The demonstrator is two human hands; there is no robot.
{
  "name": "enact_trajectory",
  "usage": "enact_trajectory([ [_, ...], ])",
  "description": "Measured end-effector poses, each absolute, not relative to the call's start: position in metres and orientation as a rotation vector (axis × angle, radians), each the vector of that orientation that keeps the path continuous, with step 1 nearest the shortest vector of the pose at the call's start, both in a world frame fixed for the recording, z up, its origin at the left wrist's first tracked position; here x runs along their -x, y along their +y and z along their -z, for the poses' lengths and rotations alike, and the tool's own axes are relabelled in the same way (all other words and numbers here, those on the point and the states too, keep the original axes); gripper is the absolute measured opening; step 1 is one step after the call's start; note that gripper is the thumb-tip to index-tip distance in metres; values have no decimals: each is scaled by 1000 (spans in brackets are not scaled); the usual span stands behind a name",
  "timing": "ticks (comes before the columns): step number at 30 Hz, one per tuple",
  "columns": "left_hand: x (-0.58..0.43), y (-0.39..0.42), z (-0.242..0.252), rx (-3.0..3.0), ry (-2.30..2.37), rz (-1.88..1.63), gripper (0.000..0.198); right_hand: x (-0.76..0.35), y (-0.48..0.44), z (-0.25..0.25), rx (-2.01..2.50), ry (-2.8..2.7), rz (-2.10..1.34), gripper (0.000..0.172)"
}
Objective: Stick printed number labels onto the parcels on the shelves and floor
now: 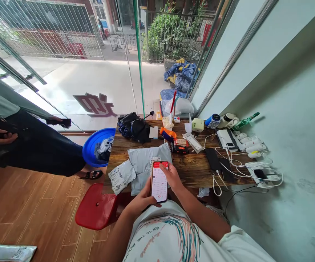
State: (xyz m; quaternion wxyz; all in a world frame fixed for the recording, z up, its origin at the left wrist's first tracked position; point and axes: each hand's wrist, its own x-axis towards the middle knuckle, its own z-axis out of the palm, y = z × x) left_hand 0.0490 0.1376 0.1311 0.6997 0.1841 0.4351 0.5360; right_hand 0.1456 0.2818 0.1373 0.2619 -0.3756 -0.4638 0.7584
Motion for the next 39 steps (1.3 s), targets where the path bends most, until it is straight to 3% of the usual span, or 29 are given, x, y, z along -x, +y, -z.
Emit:
enact_trajectory([
  [10,-45,131,-141,-280,869,-1352,114,-170,260,-148,662,-1373,-2343,40],
  [15,-43,129,-149,-304,899,-1391,117,-174,250,-150,520,-1347,-2382,49],
  [32,-50,127,-163,-203,1043,-1424,99,-180,241,-154,434,-1475,-2409,66],
  [39,-51,121,-162,-208,977,-1438,100,-179,235,-160,506,-1439,-2395,54],
])
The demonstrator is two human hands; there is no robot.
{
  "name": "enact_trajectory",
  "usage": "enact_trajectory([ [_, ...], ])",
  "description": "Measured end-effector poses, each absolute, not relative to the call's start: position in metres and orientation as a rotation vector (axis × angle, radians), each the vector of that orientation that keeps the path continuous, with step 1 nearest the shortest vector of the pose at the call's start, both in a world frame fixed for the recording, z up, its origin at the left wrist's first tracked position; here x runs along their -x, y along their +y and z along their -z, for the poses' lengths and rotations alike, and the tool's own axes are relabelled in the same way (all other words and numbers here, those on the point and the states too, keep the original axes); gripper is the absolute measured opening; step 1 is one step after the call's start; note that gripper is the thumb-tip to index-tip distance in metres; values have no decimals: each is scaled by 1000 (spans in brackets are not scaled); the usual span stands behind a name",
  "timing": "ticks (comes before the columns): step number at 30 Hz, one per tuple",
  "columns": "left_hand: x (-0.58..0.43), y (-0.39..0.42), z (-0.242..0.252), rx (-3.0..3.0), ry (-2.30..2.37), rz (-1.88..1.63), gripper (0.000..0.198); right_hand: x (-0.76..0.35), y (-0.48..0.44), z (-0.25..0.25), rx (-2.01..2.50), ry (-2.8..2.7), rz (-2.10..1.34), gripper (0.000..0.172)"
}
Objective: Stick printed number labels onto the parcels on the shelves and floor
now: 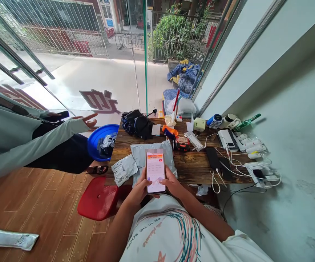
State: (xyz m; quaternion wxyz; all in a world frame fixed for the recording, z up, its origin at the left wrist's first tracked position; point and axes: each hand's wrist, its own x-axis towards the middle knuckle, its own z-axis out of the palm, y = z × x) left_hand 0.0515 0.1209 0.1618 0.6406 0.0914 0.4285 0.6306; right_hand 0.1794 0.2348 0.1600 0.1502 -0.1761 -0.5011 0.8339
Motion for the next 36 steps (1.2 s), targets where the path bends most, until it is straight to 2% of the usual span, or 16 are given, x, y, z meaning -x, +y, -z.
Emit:
enact_trajectory([
  [4,-53,121,-161,-202,1011,-1449,96,-179,231,-159,551,-1448,-2374,50],
  [10,-54,111,-152,-325,963,-1410,112,-177,231,-153,665,-1332,-2342,43],
  [13,-56,108,-147,-362,967,-1383,110,-169,234,-151,798,-1232,-2276,38],
  [20,-61,107,-145,-300,902,-1388,113,-164,232,-151,968,-1304,-2077,47],
  [26,-59,105,-151,-292,890,-1423,109,-184,217,-158,693,-1752,-1559,53],
  [31,-59,104,-155,-292,882,-1441,109,-197,215,-151,558,-1937,-1288,61],
  [36,-60,103,-158,-281,895,-1456,109,-203,219,-145,490,-2141,-985,55],
])
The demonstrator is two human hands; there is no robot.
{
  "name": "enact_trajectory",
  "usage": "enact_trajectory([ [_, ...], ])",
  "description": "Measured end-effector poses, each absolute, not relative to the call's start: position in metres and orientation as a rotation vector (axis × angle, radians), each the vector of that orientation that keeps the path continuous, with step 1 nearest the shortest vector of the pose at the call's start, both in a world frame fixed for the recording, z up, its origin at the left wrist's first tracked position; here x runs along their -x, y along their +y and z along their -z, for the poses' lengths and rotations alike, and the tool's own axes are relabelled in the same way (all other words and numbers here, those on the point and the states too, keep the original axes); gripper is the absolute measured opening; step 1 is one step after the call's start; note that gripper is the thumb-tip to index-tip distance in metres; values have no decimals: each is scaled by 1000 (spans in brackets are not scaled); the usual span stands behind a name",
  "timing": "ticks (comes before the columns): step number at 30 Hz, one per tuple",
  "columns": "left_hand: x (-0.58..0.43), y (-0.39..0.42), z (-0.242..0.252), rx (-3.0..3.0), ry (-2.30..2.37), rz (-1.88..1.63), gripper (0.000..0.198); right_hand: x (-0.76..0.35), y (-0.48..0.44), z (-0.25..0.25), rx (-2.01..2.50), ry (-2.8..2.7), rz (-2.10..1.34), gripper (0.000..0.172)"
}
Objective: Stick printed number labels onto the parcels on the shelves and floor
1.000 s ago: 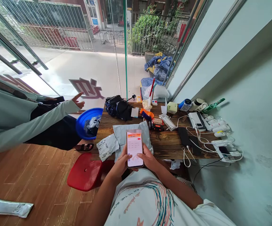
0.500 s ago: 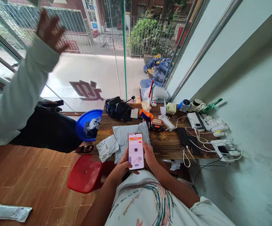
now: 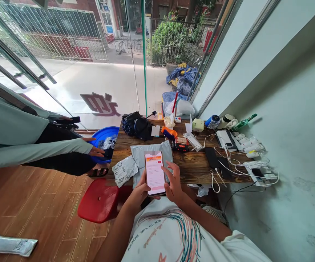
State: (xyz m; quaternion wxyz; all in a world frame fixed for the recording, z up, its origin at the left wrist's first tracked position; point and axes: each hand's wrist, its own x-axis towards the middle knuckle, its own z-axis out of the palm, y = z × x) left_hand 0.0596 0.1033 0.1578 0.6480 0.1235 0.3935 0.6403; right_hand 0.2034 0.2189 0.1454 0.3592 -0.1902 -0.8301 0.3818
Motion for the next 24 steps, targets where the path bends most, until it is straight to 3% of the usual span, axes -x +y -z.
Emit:
enact_trajectory([
  [14,-58,101,-158,-286,857,-1468,109,-216,224,-125,387,-2189,-647,45],
  [20,-57,101,-163,-261,909,-1448,111,-217,225,-116,360,-2249,-706,36],
  [24,-56,100,-163,-265,906,-1445,111,-211,224,-127,408,-2211,-722,42],
])
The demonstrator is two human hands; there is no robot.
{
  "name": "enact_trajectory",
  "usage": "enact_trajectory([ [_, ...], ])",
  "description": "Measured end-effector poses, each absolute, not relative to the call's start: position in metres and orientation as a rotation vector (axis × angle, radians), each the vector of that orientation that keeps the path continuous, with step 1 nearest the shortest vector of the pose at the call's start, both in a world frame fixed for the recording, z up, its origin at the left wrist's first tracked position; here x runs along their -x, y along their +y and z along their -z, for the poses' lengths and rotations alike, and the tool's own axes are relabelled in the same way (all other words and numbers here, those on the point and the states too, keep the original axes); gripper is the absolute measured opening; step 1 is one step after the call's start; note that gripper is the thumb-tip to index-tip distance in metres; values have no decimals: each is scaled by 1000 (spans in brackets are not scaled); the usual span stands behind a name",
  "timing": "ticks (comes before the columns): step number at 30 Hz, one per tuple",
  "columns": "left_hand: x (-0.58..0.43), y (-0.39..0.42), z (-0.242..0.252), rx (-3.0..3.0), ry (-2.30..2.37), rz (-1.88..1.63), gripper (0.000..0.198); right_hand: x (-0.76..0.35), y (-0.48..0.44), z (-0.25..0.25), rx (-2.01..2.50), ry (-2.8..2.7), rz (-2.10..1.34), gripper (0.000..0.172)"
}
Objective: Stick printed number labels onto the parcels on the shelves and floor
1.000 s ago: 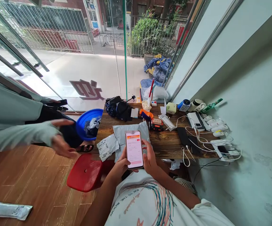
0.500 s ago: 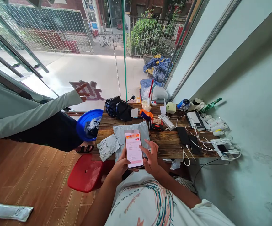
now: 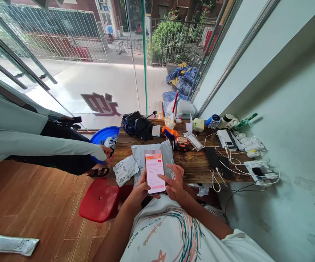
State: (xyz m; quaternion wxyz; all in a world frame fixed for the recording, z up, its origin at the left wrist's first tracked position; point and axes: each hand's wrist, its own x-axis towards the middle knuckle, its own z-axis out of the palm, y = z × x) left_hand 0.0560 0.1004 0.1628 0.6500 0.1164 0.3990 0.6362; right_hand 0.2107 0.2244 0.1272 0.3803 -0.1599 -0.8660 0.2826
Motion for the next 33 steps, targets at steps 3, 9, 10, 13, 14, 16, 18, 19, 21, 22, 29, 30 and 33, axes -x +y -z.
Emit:
enact_trajectory([
  [3,-55,101,-162,-267,900,-1453,109,-206,224,-137,515,-2193,-741,50],
  [9,-53,101,-165,-265,878,-1451,109,-203,225,-142,499,-2195,-686,56],
  [10,-53,101,-165,-262,876,-1449,109,-202,226,-142,478,-2186,-671,56],
  [13,-52,101,-161,-270,881,-1440,106,-199,226,-147,365,-2154,-682,56],
  [14,-51,100,-159,-279,887,-1437,105,-198,226,-150,340,-2157,-701,58],
  [16,-52,100,-154,-301,901,-1429,105,-192,225,-159,363,-2200,-738,62],
  [18,-53,100,-150,-330,915,-1414,106,-185,224,-169,444,-2270,-739,65],
  [19,-54,101,-149,-345,920,-1403,107,-182,223,-174,473,-2304,-727,66],
  [21,-56,101,-148,-374,932,-1387,109,-175,224,-182,504,-2354,-688,66],
  [22,-56,102,-149,-387,938,-1379,109,-172,225,-185,511,-2373,-673,66],
  [29,-55,102,-148,-360,944,-1345,110,-175,218,-169,628,-2212,-995,91],
  [30,-56,103,-146,-339,924,-1365,109,-177,215,-164,657,-2155,-1145,100],
  [33,-61,108,-138,-307,802,-1447,104,-181,209,-144,716,-1941,-1636,99],
])
